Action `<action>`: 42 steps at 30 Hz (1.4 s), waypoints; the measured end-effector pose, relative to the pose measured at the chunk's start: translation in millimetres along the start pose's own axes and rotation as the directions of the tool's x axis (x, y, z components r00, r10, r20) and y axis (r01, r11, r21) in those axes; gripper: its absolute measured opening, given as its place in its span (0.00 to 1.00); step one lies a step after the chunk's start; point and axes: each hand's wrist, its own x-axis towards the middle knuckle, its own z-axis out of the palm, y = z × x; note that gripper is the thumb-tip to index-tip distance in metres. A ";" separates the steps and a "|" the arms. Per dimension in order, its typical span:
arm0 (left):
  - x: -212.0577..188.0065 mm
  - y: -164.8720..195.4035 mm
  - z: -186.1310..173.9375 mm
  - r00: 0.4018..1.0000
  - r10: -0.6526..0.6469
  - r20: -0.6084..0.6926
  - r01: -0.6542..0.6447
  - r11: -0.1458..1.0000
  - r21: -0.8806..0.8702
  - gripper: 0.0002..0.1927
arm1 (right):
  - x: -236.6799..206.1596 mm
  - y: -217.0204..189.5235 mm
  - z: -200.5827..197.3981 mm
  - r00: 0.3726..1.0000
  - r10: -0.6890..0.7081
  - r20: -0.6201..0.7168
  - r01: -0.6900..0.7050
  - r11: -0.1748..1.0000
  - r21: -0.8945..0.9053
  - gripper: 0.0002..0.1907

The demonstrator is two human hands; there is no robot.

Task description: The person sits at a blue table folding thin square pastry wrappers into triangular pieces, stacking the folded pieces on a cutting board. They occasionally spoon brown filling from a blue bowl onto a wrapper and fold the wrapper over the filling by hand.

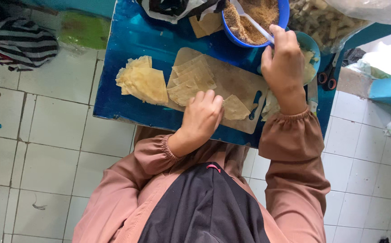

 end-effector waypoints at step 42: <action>-0.8 -2.1 -9.6 0.996 -0.046 0.077 0.077 0.873 -0.481 0.22 | -10.2 26.3 -4.9 0.742 0.644 0.188 -0.225 -0.026 0.974 0.11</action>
